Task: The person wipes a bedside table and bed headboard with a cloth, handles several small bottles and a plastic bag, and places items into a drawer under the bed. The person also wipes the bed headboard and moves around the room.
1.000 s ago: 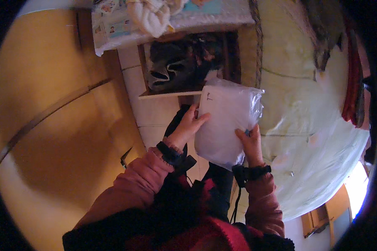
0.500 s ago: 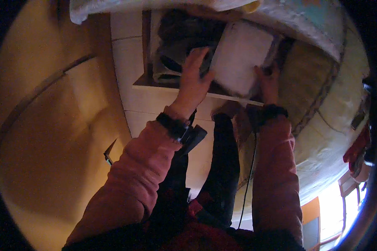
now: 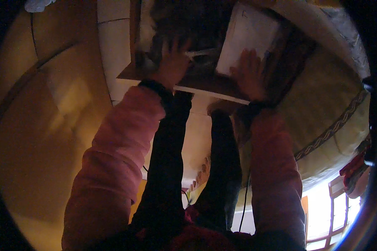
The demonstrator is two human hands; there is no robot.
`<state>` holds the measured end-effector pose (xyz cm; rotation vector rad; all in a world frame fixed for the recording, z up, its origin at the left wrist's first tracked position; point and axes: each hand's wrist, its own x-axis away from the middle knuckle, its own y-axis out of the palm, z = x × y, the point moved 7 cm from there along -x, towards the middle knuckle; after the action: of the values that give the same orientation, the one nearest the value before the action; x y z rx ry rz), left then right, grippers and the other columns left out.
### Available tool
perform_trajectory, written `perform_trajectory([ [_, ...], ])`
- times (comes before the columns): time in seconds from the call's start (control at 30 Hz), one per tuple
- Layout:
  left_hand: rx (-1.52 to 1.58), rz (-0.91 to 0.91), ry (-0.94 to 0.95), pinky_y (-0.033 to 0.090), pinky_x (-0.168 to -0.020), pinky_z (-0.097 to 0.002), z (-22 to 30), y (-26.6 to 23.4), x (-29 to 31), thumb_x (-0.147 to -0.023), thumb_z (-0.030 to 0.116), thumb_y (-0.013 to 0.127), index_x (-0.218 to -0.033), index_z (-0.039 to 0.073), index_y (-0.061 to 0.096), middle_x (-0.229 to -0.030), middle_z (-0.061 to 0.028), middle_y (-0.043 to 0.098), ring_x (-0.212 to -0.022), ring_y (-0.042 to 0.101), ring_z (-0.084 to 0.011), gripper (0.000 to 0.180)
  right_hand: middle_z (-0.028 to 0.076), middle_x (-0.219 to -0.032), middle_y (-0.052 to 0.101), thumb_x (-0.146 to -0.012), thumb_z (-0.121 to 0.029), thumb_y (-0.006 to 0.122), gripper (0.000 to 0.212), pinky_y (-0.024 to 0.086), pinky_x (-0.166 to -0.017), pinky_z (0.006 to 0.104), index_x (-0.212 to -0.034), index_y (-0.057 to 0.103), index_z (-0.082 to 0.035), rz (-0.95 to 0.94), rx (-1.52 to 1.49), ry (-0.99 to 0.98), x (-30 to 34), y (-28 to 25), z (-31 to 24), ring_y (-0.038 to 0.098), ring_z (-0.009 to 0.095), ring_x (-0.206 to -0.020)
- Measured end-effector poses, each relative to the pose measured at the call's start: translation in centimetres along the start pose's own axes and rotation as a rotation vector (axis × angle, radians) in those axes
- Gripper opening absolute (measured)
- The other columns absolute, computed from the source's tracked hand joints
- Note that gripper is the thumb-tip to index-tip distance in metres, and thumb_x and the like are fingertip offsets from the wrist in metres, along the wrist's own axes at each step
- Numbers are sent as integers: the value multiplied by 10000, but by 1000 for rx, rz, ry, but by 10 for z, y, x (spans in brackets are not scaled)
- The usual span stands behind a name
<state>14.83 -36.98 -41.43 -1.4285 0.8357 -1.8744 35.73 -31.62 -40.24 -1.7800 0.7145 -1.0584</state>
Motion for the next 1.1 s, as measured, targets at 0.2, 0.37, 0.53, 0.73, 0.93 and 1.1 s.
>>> perform_trajectory([
  [0.2,508,302,-34,219,-1072,-526,5,-75,41,-733,61,694,-1264,168,523,-1475,-101,244,-1340,222,-387,568,224,-1208,515,-870,-267,563,383,338,-961,515,-1158,534,-17,399,-347,187,60,-72,1,465,414,-1100],
  [0.37,856,532,-233,373,-1015,-386,-21,-119,114,-751,37,706,-1258,141,517,-1457,-107,268,-1301,330,-334,551,189,-985,591,-887,-182,537,217,465,-790,390,-991,578,3,-245,-1138,743,136,-29,-36,575,300,-913],
  [0.53,1666,665,-935,469,-925,-387,-30,-44,185,-840,137,646,-1373,129,314,-1273,-132,413,-1170,453,-283,628,125,-975,600,-868,-136,487,152,418,-867,344,-990,564,-86,-281,-1017,360,132,-10,-54,582,288,-934],
  [0.73,2491,346,-746,402,-1011,-428,0,10,143,-887,146,564,-1202,48,469,-1176,-129,505,-1109,503,-270,344,130,-1166,553,-915,-171,479,247,380,-1004,395,-1110,533,-30,-377,-1399,477,124,12,-42,518,288,-1104],
  [0.93,2576,465,-473,399,-1029,-468,-29,-39,99,-832,69,608,-888,11,604,-1049,-121,612,-1056,552,-318,81,212,-1167,551,-875,-86,530,155,338,-1063,476,-975,560,28,101,-2690,847,68,-8,-32,475,369,-1156],
  [1.1,2499,374,-387,371,-1052,-475,-54,-74,47,-850,82,587,-937,-11,592,-1097,-171,593,-1131,506,-352,127,177,-1158,570,-808,-46,568,196,382,-1034,477,-994,577,12,106,-2668,675,-7,-32,-5,508,342,-1118],
])
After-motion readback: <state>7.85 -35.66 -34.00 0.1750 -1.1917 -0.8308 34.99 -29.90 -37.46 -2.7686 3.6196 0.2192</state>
